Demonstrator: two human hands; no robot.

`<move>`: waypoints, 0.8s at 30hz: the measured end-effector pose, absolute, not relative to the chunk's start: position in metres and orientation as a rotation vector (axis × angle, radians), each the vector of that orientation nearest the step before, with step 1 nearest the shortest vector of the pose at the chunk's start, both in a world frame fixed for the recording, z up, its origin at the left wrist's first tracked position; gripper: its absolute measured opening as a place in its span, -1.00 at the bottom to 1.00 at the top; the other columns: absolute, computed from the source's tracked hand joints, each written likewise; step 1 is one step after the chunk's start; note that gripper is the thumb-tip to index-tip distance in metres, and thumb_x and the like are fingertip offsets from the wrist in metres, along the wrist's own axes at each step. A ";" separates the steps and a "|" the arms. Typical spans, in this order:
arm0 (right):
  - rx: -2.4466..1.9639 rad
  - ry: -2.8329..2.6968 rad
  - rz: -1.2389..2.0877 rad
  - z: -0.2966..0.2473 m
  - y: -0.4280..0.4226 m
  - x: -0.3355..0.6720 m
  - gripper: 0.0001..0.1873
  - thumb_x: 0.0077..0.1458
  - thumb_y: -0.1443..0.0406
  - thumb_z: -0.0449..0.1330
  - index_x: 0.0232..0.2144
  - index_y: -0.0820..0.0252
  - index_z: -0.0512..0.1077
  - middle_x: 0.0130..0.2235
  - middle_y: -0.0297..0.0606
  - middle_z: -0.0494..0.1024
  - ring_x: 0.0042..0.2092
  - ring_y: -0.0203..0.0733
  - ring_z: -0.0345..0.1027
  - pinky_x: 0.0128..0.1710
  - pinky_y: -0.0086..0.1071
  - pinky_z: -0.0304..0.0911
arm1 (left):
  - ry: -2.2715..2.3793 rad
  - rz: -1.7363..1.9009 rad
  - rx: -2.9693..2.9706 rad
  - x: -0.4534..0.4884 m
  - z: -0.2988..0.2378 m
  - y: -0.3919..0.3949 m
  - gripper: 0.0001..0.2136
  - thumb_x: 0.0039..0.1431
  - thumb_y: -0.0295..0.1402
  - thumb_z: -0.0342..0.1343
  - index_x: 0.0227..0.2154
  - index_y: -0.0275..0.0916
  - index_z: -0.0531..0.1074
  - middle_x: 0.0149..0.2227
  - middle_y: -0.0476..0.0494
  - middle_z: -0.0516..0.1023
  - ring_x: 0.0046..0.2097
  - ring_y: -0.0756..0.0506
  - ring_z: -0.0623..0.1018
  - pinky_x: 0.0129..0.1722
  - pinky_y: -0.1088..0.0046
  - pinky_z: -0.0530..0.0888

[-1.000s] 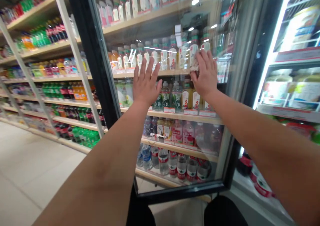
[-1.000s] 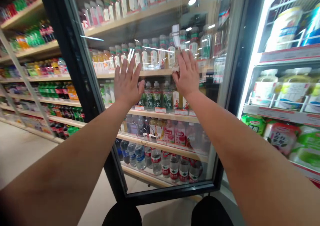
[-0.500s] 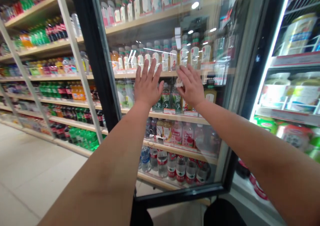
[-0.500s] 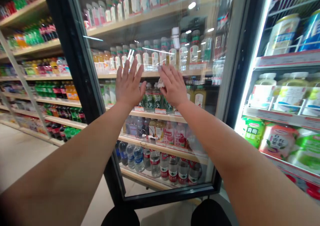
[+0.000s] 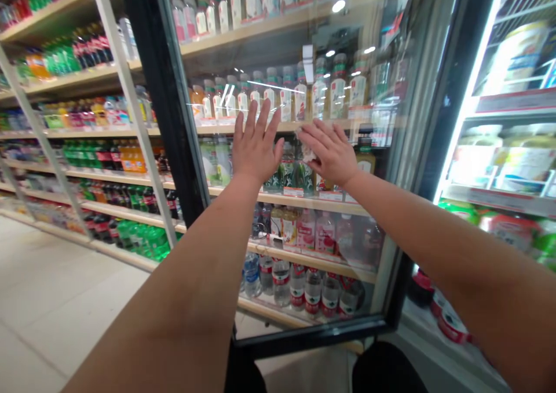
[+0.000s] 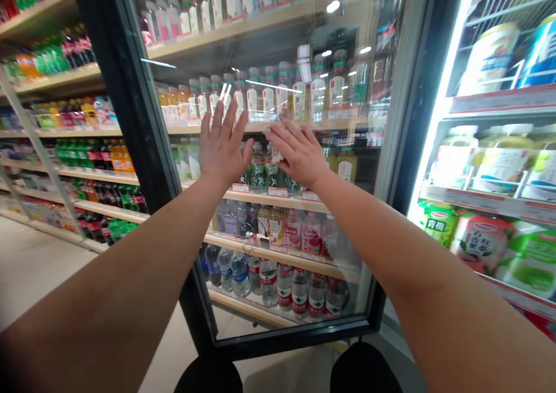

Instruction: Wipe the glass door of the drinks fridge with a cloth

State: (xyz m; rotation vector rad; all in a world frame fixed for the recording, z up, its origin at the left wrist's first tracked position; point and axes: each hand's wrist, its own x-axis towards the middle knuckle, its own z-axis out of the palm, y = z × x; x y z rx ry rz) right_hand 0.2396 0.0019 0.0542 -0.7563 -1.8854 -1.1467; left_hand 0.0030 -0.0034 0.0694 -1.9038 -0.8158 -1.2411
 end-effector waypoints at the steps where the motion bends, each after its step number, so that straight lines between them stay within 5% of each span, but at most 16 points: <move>1: -0.779 -1.837 -1.134 0.057 0.002 0.241 -0.30 0.18 0.26 0.10 0.37 0.10 0.24 0.41 -0.21 0.24 0.47 0.06 -0.02 0.47 0.14 -0.15 | -0.829 -1.238 -1.909 0.003 0.069 -0.004 -0.41 0.42 -0.14 -0.06 0.45 -0.10 0.08 0.50 -0.10 -0.03 0.53 -0.24 -0.14 0.51 -0.10 -0.20; 6: -0.871 -1.627 -1.022 0.058 0.004 0.250 -0.26 0.19 0.25 0.05 0.41 0.16 0.16 0.44 -0.16 0.17 0.49 0.14 -0.10 0.45 0.24 -0.16 | -0.832 -1.265 -1.958 0.003 0.070 -0.003 -0.38 0.38 -0.19 -0.02 0.46 -0.03 0.07 0.51 0.02 -0.09 0.53 -0.22 -0.19 0.51 -0.12 -0.25; 13: -0.776 -1.886 -1.129 0.058 0.006 0.268 -0.30 0.25 0.16 0.02 0.42 0.03 0.18 0.45 -0.43 0.16 0.49 0.11 -0.08 0.50 0.14 -0.25 | -0.945 -1.208 -1.943 0.006 0.071 -0.006 -0.37 0.36 -0.22 -0.03 0.46 -0.15 0.08 0.52 -0.05 -0.14 0.53 -0.22 -0.22 0.53 -0.04 -0.28; 17: -0.898 -1.626 -1.033 0.068 0.010 0.277 -0.25 0.25 0.19 0.03 0.44 0.18 0.11 0.47 -0.20 0.10 0.49 0.23 -0.13 0.45 0.32 -0.22 | -0.912 -1.271 -2.010 0.006 0.071 -0.006 -0.38 0.36 -0.20 -0.04 0.46 -0.03 0.06 0.52 0.13 -0.19 0.53 -0.20 -0.27 0.53 0.00 -0.37; 24: -0.876 -2.020 -1.185 0.045 -0.004 0.272 -0.25 0.20 0.27 0.10 0.43 0.04 0.14 0.46 -0.32 0.14 0.50 0.00 -0.11 0.51 0.06 -0.19 | -0.846 -1.296 -2.007 0.003 0.069 0.000 -0.39 0.39 -0.11 -0.08 0.46 0.09 0.03 0.50 0.33 -0.22 0.52 -0.09 -0.30 0.54 0.13 -0.41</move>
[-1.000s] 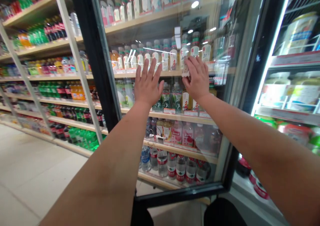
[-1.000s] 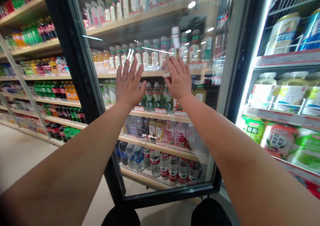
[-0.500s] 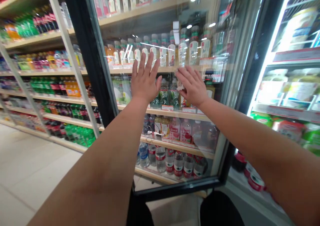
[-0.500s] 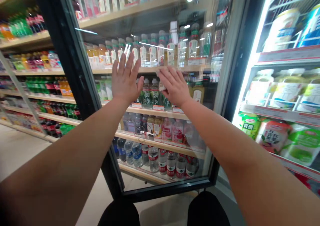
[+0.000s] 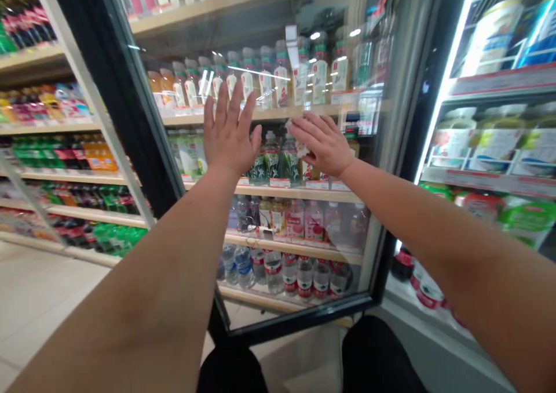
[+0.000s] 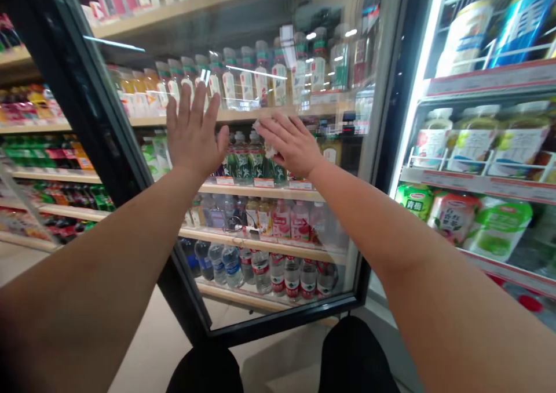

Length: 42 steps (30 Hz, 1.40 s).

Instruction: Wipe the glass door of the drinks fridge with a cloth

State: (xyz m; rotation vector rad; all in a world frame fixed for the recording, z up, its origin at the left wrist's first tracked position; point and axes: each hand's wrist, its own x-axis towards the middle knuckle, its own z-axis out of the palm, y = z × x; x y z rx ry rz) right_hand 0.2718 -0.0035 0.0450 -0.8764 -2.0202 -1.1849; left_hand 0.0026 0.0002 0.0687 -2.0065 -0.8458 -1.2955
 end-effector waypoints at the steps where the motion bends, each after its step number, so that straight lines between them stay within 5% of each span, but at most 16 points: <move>1: -0.888 -2.005 -1.187 0.048 -0.003 0.274 -0.25 0.19 0.27 0.11 0.42 0.04 0.15 0.46 -0.33 0.13 0.50 0.01 -0.10 0.51 0.07 -0.20 | -0.829 -1.298 -2.000 0.002 0.069 0.004 -0.39 0.39 -0.09 -0.09 0.46 0.08 0.03 0.50 0.34 -0.21 0.52 -0.07 -0.33 0.54 0.15 -0.43; 7: -0.976 -1.713 -1.047 0.047 0.006 0.290 -0.25 0.22 0.29 0.06 0.44 0.15 0.11 0.48 -0.22 0.08 0.52 0.06 -0.17 0.49 0.15 -0.20 | -0.926 -1.242 -1.918 0.001 0.071 0.031 -0.26 0.32 -0.01 0.00 0.46 -0.13 -0.06 0.49 0.41 -0.41 0.51 -0.09 -0.43 0.47 0.23 -0.62; 13: -0.919 -1.870 -1.065 0.051 0.001 0.305 -0.22 0.16 0.28 0.13 0.42 0.01 0.15 0.46 -0.35 0.13 0.51 0.06 -0.12 0.51 0.16 -0.21 | -0.882 -1.258 -1.937 0.006 0.069 0.001 -0.35 0.31 -0.12 -0.03 0.43 -0.13 0.12 0.52 0.10 -0.17 0.53 -0.19 -0.23 0.53 -0.03 -0.30; 26: -1.004 -1.718 -0.995 0.046 0.001 0.326 -0.20 0.12 0.32 0.14 0.41 -0.01 0.16 0.47 -0.34 0.09 0.52 0.08 -0.16 0.49 0.22 -0.15 | -0.981 -1.154 -1.877 0.010 0.069 -0.007 -0.30 0.31 -0.22 0.03 0.47 -0.22 0.05 0.52 -0.08 -0.17 0.53 -0.24 -0.23 0.52 -0.09 -0.25; 42: -1.092 -1.616 -0.961 0.029 -0.001 0.334 -0.24 0.19 0.28 0.08 0.43 0.07 0.12 0.48 -0.26 0.06 0.52 0.09 -0.22 0.49 0.23 -0.21 | -1.036 -1.096 -1.861 0.008 0.071 -0.001 -0.25 0.30 -0.23 0.05 0.50 -0.13 -0.07 0.52 0.08 -0.30 0.53 -0.16 -0.31 0.52 -0.02 -0.31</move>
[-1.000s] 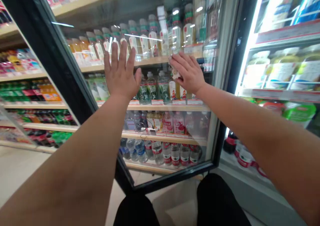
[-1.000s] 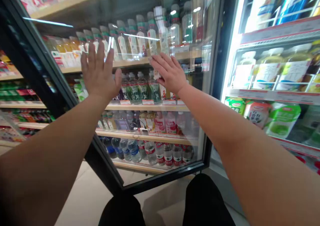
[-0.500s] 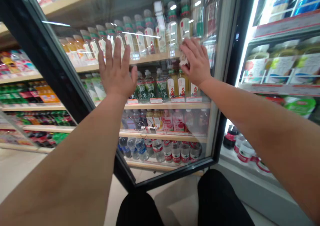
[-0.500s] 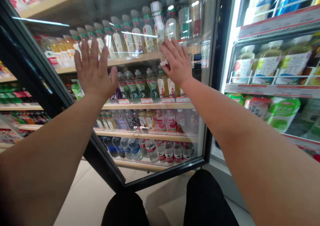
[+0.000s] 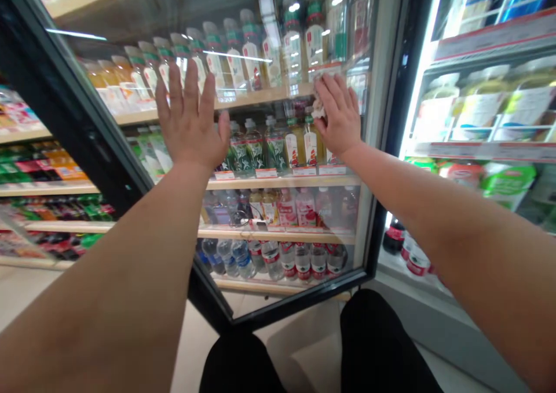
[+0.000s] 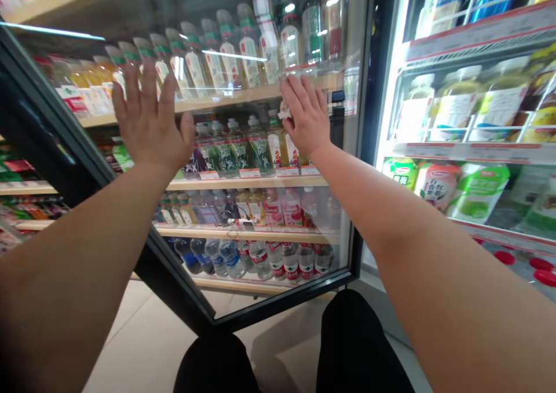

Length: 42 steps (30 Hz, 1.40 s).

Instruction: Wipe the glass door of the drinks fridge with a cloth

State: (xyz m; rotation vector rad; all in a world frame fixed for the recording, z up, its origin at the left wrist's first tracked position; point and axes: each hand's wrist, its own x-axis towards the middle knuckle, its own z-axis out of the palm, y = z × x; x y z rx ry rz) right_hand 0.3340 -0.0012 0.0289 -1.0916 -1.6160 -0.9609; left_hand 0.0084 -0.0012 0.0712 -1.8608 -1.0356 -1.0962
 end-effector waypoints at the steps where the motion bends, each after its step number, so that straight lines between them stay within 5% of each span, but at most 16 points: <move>1: -1.086 -1.639 -0.973 0.027 0.000 0.334 -0.23 0.18 0.27 0.09 0.43 0.08 0.12 0.48 -0.24 0.07 0.52 0.09 -0.21 0.49 0.23 -0.20 | -1.034 -1.097 -1.866 0.009 0.071 -0.001 -0.24 0.29 -0.23 0.06 0.50 -0.14 -0.07 0.52 0.07 -0.30 0.53 -0.17 -0.30 0.52 -0.02 -0.32; 14: -1.129 -1.656 -0.985 0.020 -0.001 0.350 -0.25 0.21 0.25 0.04 0.43 0.10 0.10 0.48 -0.24 0.08 0.53 0.06 -0.23 0.50 0.20 -0.21 | -1.016 -1.116 -1.891 0.006 0.072 0.005 -0.26 0.31 -0.19 0.03 0.49 -0.09 -0.06 0.51 0.23 -0.34 0.53 -0.14 -0.32 0.52 -0.01 -0.34; 22: -1.173 -1.414 -0.864 0.041 0.007 0.363 -0.25 0.22 0.13 -0.02 0.44 -0.10 0.08 0.48 -0.51 0.02 0.54 -0.07 -0.28 0.53 0.06 -0.33 | -0.905 -1.218 -1.935 0.003 0.070 0.008 -0.28 0.31 -0.17 0.02 0.49 0.03 -0.05 0.49 0.36 -0.31 0.53 -0.14 -0.29 0.52 0.09 -0.38; 27: -1.187 -1.595 -0.954 0.026 -0.003 0.355 -0.26 0.21 0.21 0.02 0.43 0.11 0.14 0.48 -0.25 0.07 0.53 0.02 -0.24 0.51 0.18 -0.22 | -0.936 -1.212 -1.959 0.005 0.071 0.005 -0.25 0.27 -0.17 0.05 0.48 -0.02 -0.03 0.50 0.29 -0.31 0.53 -0.17 -0.31 0.52 0.00 -0.39; 34: -1.301 -1.318 -0.879 0.032 -0.003 0.343 -0.19 0.14 0.35 -0.01 0.45 0.22 0.09 0.49 -0.18 0.02 0.53 0.08 -0.22 0.49 0.18 -0.15 | -0.984 -1.207 -1.940 0.003 0.073 0.015 -0.11 0.11 -0.22 0.18 0.48 0.03 -0.06 0.48 0.44 -0.39 0.53 -0.16 -0.34 0.51 0.14 -0.48; 39: -1.189 -1.631 -0.938 0.018 -0.005 0.341 -0.24 0.19 0.23 0.03 0.44 0.06 0.11 0.49 -0.36 0.03 0.54 -0.02 -0.29 0.51 0.13 -0.20 | -0.925 -1.215 -1.962 -0.001 0.074 0.029 -0.06 0.04 -0.25 0.19 0.48 0.11 -0.09 0.47 0.51 -0.42 0.52 -0.18 -0.37 0.50 0.14 -0.52; 42: -1.211 -1.559 -0.923 0.024 -0.003 0.344 -0.22 0.18 0.20 0.03 0.45 -0.04 0.08 0.49 -0.47 -0.01 0.54 -0.07 -0.28 0.53 0.10 -0.30 | -0.955 -1.188 -1.857 -0.003 0.074 0.041 -0.01 -0.05 -0.27 0.16 0.48 0.16 -0.12 0.43 0.62 -0.52 0.52 -0.16 -0.37 0.45 0.33 -0.59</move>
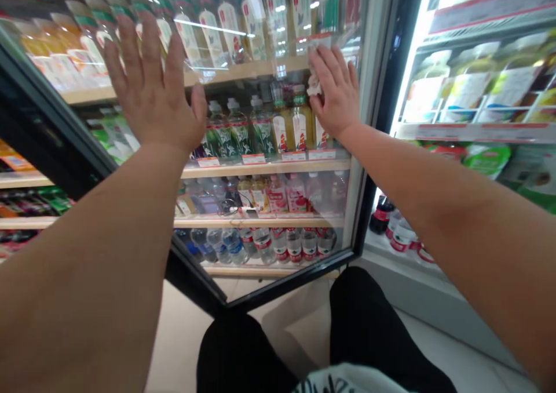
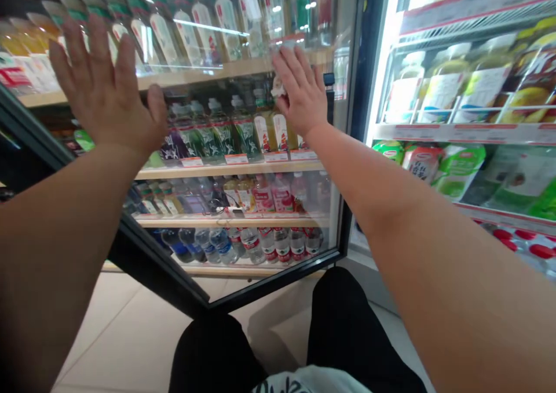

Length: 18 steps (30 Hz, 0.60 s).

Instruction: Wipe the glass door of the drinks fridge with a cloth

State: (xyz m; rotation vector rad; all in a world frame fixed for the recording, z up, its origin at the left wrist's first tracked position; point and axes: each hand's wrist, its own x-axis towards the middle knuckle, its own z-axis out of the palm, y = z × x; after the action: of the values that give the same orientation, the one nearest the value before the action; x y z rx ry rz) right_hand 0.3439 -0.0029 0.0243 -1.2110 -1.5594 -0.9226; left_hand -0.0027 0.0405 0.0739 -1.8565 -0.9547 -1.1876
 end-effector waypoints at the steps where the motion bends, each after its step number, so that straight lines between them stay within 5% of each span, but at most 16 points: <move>1: -1.225 -1.498 -0.909 0.026 -0.003 0.342 -0.22 0.18 0.21 0.01 0.45 -0.10 0.07 0.49 -0.53 -0.02 0.54 -0.10 -0.28 0.53 0.08 -0.30 | -0.952 -1.169 -1.819 -0.003 0.074 0.044 0.01 -0.08 -0.27 0.14 0.48 0.16 -0.14 0.41 0.65 -0.57 0.52 -0.15 -0.36 0.42 0.39 -0.62; 6: -1.269 -1.621 -0.967 0.020 -0.014 0.316 -0.17 0.12 0.29 -0.01 0.45 -0.06 0.08 0.48 -0.59 -0.01 0.54 -0.16 -0.31 0.54 -0.08 -0.24 | -0.884 -1.163 -1.782 -0.004 0.075 0.050 0.05 -0.14 -0.27 0.08 0.49 0.12 -0.17 0.41 0.67 -0.56 0.52 -0.18 -0.34 0.41 0.40 -0.62; 12: -1.242 -1.634 -1.039 0.041 -0.015 0.301 -0.18 0.14 0.30 0.00 0.44 -0.15 0.07 0.47 -0.65 0.00 0.53 -0.12 -0.26 0.55 -0.02 -0.22 | -1.016 -1.199 -1.889 0.000 0.078 0.041 0.03 -0.13 -0.27 0.13 0.49 0.12 -0.10 0.46 0.56 -0.41 0.52 -0.17 -0.37 0.41 0.44 -0.61; 18: -1.136 -1.832 -0.975 0.032 -0.017 0.279 -0.22 0.16 0.24 -0.03 0.44 -0.15 0.09 0.47 -0.69 0.00 0.52 -0.09 -0.31 0.55 -0.12 -0.28 | -1.047 -1.036 -1.714 -0.002 0.077 0.049 0.08 -0.11 -0.31 0.12 0.50 0.10 -0.27 0.45 0.50 -0.60 0.52 -0.21 -0.39 0.36 0.40 -0.67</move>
State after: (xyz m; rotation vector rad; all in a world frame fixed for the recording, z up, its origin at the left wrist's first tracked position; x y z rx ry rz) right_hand 0.2788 -0.0168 0.0324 -1.1363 -1.8316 -0.9753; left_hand -0.0022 0.0492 0.0770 -1.7144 -1.0469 -1.0360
